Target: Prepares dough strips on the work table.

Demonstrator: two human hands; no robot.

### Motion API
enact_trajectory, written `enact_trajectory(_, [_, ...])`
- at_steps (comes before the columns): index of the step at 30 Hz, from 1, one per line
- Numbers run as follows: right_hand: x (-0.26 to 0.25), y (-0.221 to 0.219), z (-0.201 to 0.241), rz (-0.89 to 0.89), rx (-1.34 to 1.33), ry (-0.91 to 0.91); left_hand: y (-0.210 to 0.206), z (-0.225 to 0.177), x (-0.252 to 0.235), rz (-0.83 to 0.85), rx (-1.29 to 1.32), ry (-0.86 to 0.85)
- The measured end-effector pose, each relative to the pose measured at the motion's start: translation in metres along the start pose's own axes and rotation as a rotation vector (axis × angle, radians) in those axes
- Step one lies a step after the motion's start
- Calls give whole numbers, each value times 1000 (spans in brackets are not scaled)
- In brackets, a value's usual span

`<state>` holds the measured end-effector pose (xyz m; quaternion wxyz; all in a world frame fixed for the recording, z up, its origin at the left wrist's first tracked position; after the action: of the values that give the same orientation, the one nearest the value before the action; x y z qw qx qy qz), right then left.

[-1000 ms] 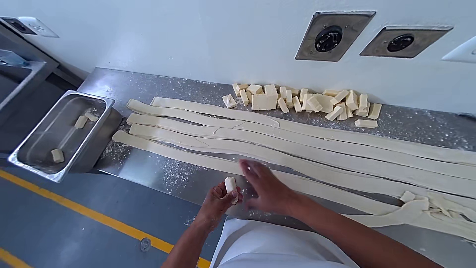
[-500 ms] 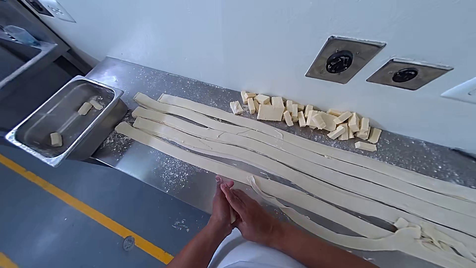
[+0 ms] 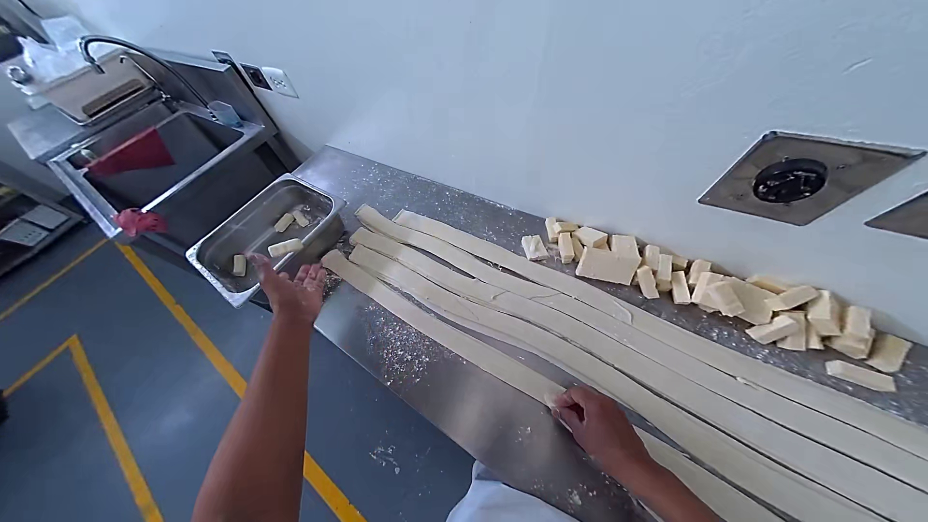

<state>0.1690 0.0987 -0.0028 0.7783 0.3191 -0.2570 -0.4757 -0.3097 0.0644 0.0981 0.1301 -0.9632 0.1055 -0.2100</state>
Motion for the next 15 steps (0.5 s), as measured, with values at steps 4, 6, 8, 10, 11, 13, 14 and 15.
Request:
enact_trajectory(4, [-7, 36, 27, -20, -246, 22, 8, 116, 72, 423, -336, -77])
enact_trajectory(6, [-12, 55, 55, -1, -275, 110, 5, 176, 151, 797, -405, 51])
enact_trajectory(8, [-19, 72, 83, 21, -270, 168, -11, 197, 238, 1077, -445, 187])
enact_trajectory(10, [-27, 83, 102, 21, -279, 215, -24, 195, 294, 1198, -416, 258])
enact_trajectory(11, [-33, 87, 107, 10, -304, 220, -29, 193, 304, 1177, -414, 250])
enact_trajectory(13, [-44, 86, 103, 8, -409, 140, -34, 189, 301, 1067, -403, 278])
enact_trajectory(14, [-47, 82, 93, 66, -480, 61, -35, 186, 293, 1021, -386, 304])
enact_trajectory(15, [-45, 75, 81, 169, -544, -30, -34, 182, 282, 993, -369, 319])
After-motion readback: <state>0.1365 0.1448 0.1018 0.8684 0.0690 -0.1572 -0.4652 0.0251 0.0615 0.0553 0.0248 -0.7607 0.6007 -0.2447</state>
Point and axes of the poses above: each hand's wrist, its own x-axis away from the middle knuckle, its own y-axis out of the back of the hand, z = x × y, the point moved 3 cm from there along -x, towards the middle knuckle, and after that the axes turned 10 degrees about -z, right-handed, at the moved point
